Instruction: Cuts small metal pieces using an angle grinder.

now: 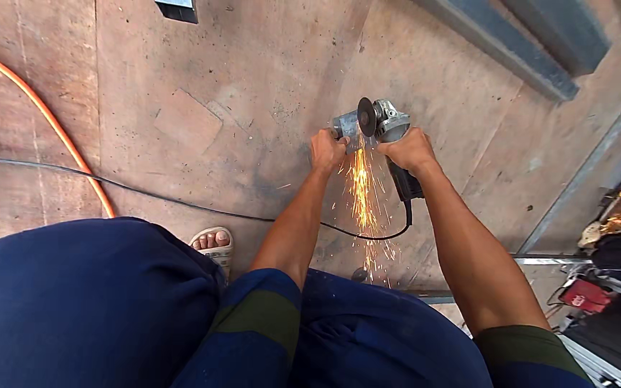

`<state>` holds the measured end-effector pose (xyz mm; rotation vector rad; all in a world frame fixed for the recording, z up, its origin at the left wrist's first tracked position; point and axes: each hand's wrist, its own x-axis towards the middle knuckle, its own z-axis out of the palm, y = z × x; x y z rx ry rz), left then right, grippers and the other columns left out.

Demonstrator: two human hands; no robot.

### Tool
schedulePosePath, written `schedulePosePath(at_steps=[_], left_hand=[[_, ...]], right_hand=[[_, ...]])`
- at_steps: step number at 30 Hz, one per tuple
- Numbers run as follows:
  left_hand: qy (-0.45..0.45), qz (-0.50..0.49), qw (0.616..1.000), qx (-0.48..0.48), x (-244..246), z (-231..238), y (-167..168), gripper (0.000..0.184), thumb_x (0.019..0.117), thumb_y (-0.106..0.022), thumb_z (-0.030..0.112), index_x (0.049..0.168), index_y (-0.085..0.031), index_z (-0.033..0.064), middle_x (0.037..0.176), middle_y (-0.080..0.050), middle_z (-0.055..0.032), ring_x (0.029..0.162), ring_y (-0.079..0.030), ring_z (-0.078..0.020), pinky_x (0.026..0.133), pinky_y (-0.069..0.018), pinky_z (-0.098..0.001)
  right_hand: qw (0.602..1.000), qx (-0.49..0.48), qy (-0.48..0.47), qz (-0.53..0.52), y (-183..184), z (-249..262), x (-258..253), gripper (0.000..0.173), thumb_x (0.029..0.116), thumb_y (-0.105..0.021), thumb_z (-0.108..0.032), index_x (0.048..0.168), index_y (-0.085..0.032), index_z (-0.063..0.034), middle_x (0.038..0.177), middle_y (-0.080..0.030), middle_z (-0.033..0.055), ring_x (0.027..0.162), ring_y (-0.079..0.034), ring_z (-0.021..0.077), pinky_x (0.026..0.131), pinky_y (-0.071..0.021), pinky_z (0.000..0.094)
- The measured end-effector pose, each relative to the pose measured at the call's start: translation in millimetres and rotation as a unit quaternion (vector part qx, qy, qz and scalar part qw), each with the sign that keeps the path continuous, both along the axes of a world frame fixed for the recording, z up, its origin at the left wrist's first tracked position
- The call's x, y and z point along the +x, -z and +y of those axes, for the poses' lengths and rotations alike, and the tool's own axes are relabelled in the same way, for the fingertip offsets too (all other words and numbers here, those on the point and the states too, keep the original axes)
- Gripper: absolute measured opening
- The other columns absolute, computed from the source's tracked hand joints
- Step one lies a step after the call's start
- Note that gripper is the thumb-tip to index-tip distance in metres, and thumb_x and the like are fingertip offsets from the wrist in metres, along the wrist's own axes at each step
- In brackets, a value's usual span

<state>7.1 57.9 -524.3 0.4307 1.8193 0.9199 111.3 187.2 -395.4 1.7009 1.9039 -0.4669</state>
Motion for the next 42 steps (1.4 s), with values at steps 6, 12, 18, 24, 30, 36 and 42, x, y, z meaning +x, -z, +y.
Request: schedulePosePath(at_steps=[6, 12, 18, 24, 30, 36, 42], left_hand=[[0.0, 0.003, 1.0, -0.001, -0.6, 0.3, -1.0, 0.027, 0.0922, -0.073, 0.034, 0.091, -0.074, 0.0071, 0.09, -0.074, -0.0095, 0.09, -0.072, -0.0263, 0.084, -0.0571, -0.0528], [-0.005, 0.001, 1.0, 0.0, 0.6, 0.5, 0.7, 0.027, 0.0918, -0.074, 0.034, 0.092, -0.074, 0.0071, 0.089, -0.074, -0.0096, 0.088, -0.072, -0.0261, 0.083, -0.0573, -0.0526], [-0.007, -0.005, 1.0, -0.002, -0.9, 0.0, -2.7, 0.026, 0.092, -0.074, 0.034, 0.095, -0.074, 0.0073, 0.091, -0.075, -0.0095, 0.09, -0.073, -0.0258, 0.084, -0.0574, -0.0522], [-0.007, -0.003, 1.0, -0.004, -0.1, 1.0, -1.3, 0.026, 0.0912, -0.074, 0.034, 0.094, -0.075, 0.0075, 0.092, -0.075, -0.0096, 0.091, -0.073, -0.0262, 0.084, -0.0576, -0.0525], [-0.004, -0.009, 1.0, -0.011, -0.3, 1.1, -2.7, 0.028, 0.092, -0.074, 0.035, 0.097, -0.075, 0.0072, 0.094, -0.075, -0.0105, 0.093, -0.073, -0.0267, 0.086, -0.0576, -0.0526], [-0.004, -0.002, 1.0, -0.009, -0.2, 1.0, -2.6, 0.027, 0.0919, -0.073, 0.033, 0.097, -0.075, 0.0064, 0.093, -0.075, -0.0106, 0.092, -0.073, -0.0264, 0.086, -0.0576, -0.0519], [-0.005, -0.001, 1.0, -0.004, -0.1, 0.7, -2.6, 0.027, 0.0917, -0.073, 0.033, 0.095, -0.075, 0.0068, 0.092, -0.075, -0.0106, 0.091, -0.073, -0.0267, 0.085, -0.0576, -0.0524]], right_hand=[[1.0, -0.001, 0.001, -0.004, -0.5, 0.6, -4.1, 0.064, 0.0694, -0.087, -0.047, 0.108, -0.067, 0.0002, 0.102, -0.069, 0.025, 0.099, -0.067, 0.0437, 0.082, -0.0507, 0.069], [1.0, 0.003, -0.001, -0.002, 3.5, 0.1, 2.6, 0.066, 0.0681, -0.087, -0.049, 0.108, -0.067, -0.0006, 0.102, -0.069, 0.0237, 0.1, -0.067, 0.0426, 0.082, -0.0507, 0.0687], [1.0, -0.001, 0.006, -0.004, 0.2, -0.4, -3.8, 0.064, 0.0704, -0.088, -0.047, 0.11, -0.067, -0.0003, 0.104, -0.069, 0.0248, 0.1, -0.066, 0.0437, 0.083, -0.0505, 0.0693], [1.0, 0.002, 0.007, -0.004, 0.7, 2.9, -8.1, 0.065, 0.069, -0.087, -0.047, 0.11, -0.067, -0.0005, 0.103, -0.069, 0.0241, 0.099, -0.067, 0.0428, 0.083, -0.051, 0.0694], [1.0, -0.005, -0.001, -0.002, 0.2, 2.5, -4.1, 0.064, 0.0699, -0.086, -0.05, 0.109, -0.068, -0.0022, 0.101, -0.07, 0.0225, 0.098, -0.067, 0.0423, 0.082, -0.0512, 0.0688], [1.0, 0.0, 0.006, -0.003, 0.5, 3.3, -7.5, 0.064, 0.0697, -0.087, -0.046, 0.109, -0.067, -0.0003, 0.103, -0.069, 0.0245, 0.099, -0.067, 0.0431, 0.082, -0.0507, 0.0692], [1.0, 0.003, -0.005, -0.008, -3.1, 2.3, -11.1, 0.063, 0.0702, -0.087, -0.047, 0.107, -0.067, 0.0009, 0.103, -0.068, 0.0249, 0.099, -0.066, 0.0441, 0.082, -0.0503, 0.0689]])
